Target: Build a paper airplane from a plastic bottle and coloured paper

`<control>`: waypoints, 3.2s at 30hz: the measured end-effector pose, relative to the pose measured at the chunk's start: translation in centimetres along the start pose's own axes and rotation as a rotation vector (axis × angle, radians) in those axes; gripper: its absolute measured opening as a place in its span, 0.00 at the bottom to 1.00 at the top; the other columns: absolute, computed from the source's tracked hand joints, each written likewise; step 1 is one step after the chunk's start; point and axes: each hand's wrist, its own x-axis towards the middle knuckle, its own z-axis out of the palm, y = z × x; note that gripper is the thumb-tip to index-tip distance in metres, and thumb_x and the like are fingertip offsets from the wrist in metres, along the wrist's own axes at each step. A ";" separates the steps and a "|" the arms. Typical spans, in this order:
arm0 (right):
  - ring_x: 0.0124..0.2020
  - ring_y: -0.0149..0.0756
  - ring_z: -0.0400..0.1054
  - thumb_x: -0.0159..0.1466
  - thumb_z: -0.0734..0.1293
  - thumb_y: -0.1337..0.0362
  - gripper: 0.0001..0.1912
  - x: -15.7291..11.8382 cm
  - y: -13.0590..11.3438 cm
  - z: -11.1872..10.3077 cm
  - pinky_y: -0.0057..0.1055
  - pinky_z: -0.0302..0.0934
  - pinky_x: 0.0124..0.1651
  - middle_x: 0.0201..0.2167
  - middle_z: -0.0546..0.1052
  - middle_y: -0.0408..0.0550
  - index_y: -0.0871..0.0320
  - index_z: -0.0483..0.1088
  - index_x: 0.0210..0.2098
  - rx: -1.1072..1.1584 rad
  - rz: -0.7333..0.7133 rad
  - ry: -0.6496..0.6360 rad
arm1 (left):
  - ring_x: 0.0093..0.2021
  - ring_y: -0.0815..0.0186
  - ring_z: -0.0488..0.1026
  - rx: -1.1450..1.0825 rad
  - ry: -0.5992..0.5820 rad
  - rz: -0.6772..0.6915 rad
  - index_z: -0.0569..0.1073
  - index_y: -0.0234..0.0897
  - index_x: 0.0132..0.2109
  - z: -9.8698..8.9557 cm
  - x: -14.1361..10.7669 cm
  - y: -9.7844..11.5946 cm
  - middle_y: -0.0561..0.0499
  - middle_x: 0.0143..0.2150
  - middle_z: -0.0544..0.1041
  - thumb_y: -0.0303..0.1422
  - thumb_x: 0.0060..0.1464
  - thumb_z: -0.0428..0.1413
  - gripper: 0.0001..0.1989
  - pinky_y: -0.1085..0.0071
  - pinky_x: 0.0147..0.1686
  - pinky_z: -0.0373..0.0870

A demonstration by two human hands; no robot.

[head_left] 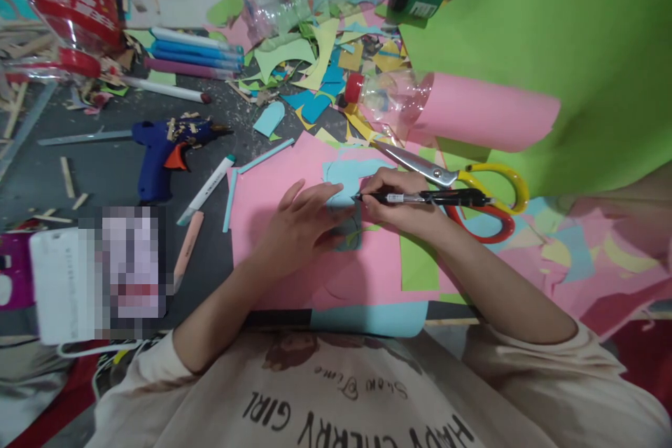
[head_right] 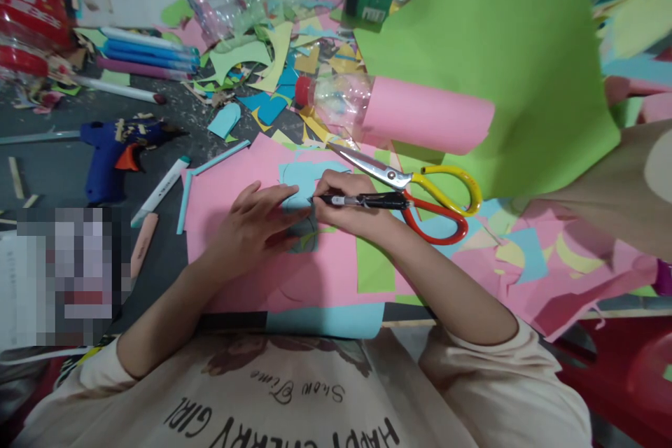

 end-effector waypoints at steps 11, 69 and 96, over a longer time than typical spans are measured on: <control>0.22 0.30 0.63 0.56 0.67 0.63 0.07 0.1 -0.5 -0.1 0.31 0.57 0.28 0.20 0.72 0.40 0.54 0.66 0.24 -0.010 0.019 0.015 | 0.64 0.56 0.70 -0.011 0.021 0.019 0.72 0.45 0.61 0.1 0.1 -0.1 0.43 0.64 0.72 0.37 0.66 0.54 0.18 0.49 0.66 0.64; 0.30 0.35 0.72 0.60 0.69 0.63 0.02 0.7 -0.1 0.0 0.33 0.65 0.34 0.29 0.79 0.44 0.53 0.74 0.31 0.003 0.071 0.115 | 0.68 0.54 0.66 0.047 -0.048 0.040 0.66 0.38 0.66 0.3 0.1 0.8 0.39 0.67 0.70 0.49 0.64 0.55 0.30 0.52 0.72 0.52; 0.25 0.33 0.64 0.59 0.65 0.64 0.09 0.8 -0.8 -0.1 0.32 0.58 0.29 0.22 0.73 0.41 0.53 0.66 0.23 -0.036 0.042 0.141 | 0.67 0.52 0.66 0.033 -0.030 0.053 0.67 0.36 0.65 0.4 0.1 0.8 0.38 0.69 0.67 0.47 0.64 0.55 0.29 0.50 0.70 0.54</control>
